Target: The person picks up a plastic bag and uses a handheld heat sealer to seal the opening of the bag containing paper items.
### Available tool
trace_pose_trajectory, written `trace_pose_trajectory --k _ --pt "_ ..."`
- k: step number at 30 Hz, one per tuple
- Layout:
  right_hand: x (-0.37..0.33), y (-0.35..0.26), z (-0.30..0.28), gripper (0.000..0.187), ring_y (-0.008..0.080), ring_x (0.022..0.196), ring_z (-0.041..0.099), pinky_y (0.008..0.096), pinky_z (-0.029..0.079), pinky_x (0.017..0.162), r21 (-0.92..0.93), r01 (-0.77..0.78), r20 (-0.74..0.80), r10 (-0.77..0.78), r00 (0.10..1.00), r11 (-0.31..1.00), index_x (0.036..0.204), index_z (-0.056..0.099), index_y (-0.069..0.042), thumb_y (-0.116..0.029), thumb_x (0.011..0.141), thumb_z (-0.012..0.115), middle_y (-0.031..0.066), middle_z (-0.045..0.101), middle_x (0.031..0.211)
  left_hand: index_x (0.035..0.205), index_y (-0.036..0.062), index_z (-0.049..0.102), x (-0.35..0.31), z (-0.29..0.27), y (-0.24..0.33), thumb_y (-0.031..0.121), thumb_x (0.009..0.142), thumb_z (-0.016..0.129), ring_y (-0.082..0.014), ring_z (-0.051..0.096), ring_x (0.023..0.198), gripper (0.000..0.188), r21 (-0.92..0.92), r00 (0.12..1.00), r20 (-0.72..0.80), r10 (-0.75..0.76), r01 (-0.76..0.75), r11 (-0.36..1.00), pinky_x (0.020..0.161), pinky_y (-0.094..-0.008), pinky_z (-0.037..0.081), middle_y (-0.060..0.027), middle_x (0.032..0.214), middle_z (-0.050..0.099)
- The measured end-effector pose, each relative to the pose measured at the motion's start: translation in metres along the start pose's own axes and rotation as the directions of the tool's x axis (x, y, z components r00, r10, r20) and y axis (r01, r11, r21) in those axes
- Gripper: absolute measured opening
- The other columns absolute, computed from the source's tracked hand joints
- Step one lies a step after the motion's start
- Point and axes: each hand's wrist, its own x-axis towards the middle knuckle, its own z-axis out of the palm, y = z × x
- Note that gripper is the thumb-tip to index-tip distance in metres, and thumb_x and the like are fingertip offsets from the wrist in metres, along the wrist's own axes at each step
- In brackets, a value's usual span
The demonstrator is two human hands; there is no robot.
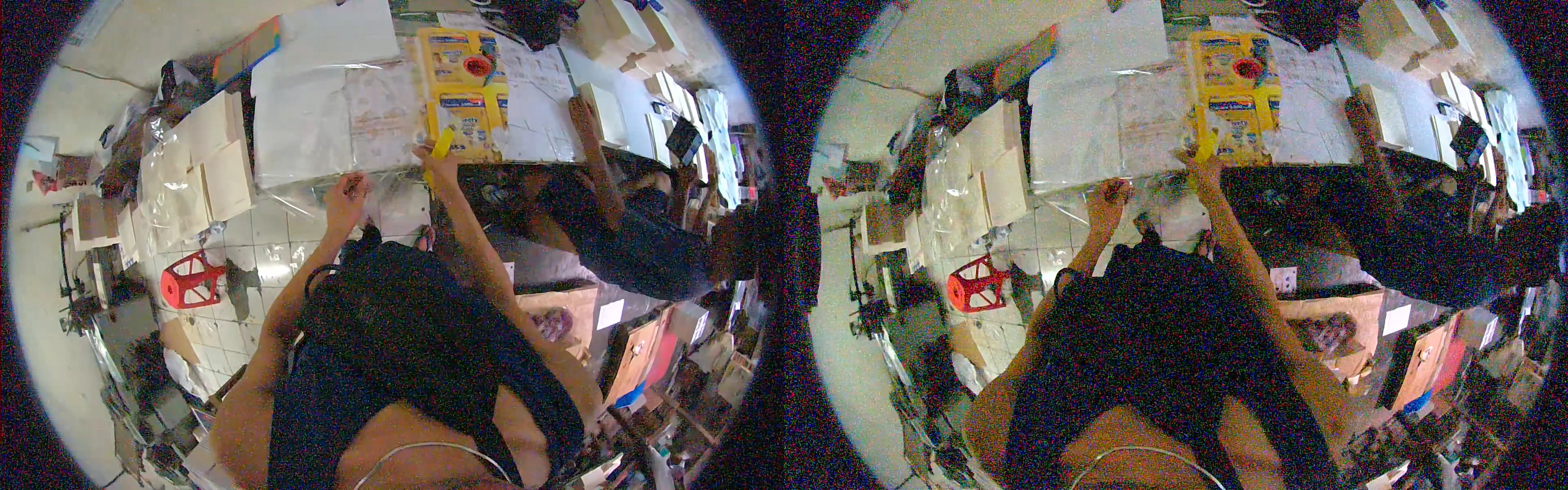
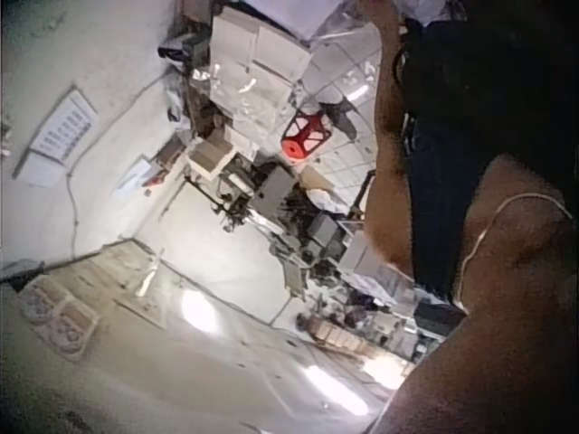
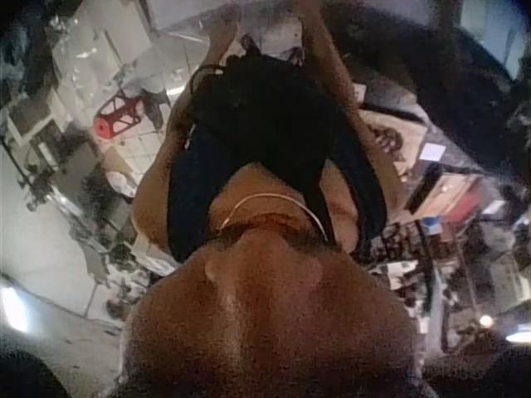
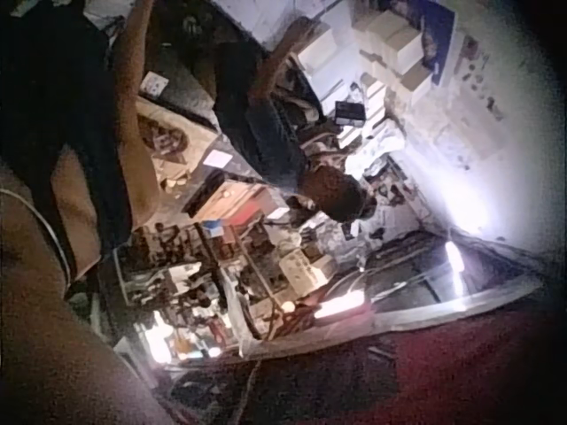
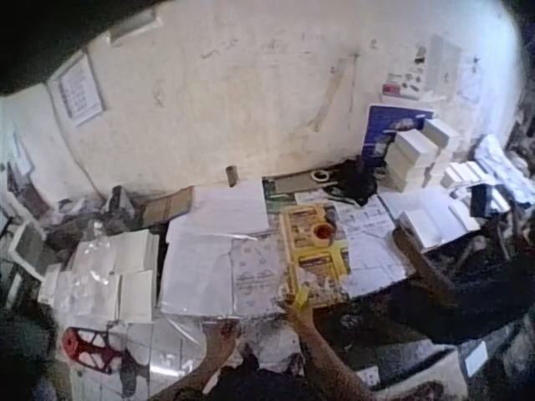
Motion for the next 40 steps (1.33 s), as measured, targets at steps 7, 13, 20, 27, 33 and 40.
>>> trace_pose_trajectory --k 7,13,20,27,33,40 --pt "0.013 -0.008 0.013 0.03 0.0113 0.052 0.053 0.0255 0.044 0.047 0.097 -0.179 0.08 0.172 0.982 0.979 0.091 0.063 -0.002 -0.016 0.068 0.079 0.0046 0.063 0.072 0.103 0.0032 0.059 0.036 -0.002 0.032 0.023 0.075 0.069 -0.0221 0.065 0.079 0.035 0.317 0.955 0.266 0.135 -0.218 0.923 0.071 -0.0319 0.052 -0.0118 0.089 0.066" --pt "-0.003 -0.009 0.021 0.017 0.0131 0.052 0.054 0.026 0.041 0.046 -0.054 0.064 0.052 -0.061 0.997 0.996 0.077 0.066 -0.004 -0.02 0.076 0.071 0.0032 0.06 0.062 0.106 0.0054 0.062 0.099 0.075 0.049 0.039 0.071 0.067 -0.0309 0.064 0.088 0.048 0.389 0.96 0.257 0.108 -0.205 0.898 0.076 -0.0406 0.051 -0.0145 0.1 0.065" --pt "-0.009 -0.009 0.005 0.02 0.0132 0.049 0.055 0.0278 0.044 0.046 0.062 0.025 -0.038 -0.023 0.999 0.998 0.084 0.065 -0.001 -0.012 0.07 0.073 0.0051 0.061 0.066 0.082 0.0063 0.071 0.129 0.096 0.018 0.032 0.074 0.06 -0.0307 0.065 0.074 0.029 0.504 0.902 0.393 0.182 -0.376 0.777 0.071 -0.04 0.052 -0.0146 0.08 0.067" --pt "0.007 0.012 -0.012 0.023 0.0129 0.055 0.056 0.0281 0.046 0.048 -0.019 -0.027 -0.116 0.025 0.993 0.999 0.09 0.064 -0.002 -0.011 0.071 0.072 0.0036 0.06 0.069 0.083 0.0057 0.07 0.135 0.097 0.015 0.036 0.075 0.062 -0.0304 0.065 0.073 0.033 0.469 0.91 0.323 0.259 -0.392 0.791 0.071 -0.0386 0.052 -0.0153 0.076 0.067" --pt "0.009 0.018 -0.01 0.017 0.0116 0.058 0.054 0.0282 0.043 0.05 0.082 0.036 0.018 -0.038 0.999 0.996 0.081 0.065 -0.005 -0.021 0.077 0.069 0.0024 0.06 0.069 0.075 0.0054 0.071 0.112 0.108 0.024 0.044 0.07 0.065 -0.0313 0.065 0.071 0.039 0.515 0.889 0.456 0.035 -0.296 0.805 0.07 -0.0416 0.051 -0.0163 0.074 0.066" --pt "0.019 0.027 -0.008 0.029 0.0114 0.07 0.059 0.0255 0.047 0.059 0.043 -0.014 0.023 0.013 1.0 0.999 0.096 0.062 -0.002 -0.022 0.078 0.072 0.0068 0.066 0.086 0.068 0.0065 0.071 0.125 0.105 0.022 0.038 0.071 0.066 -0.0306 0.066 0.065 0.032 0.608 0.889 0.459 -0.003 -0.311 0.731 0.067 -0.0402 0.053 -0.0159 0.063 0.064"
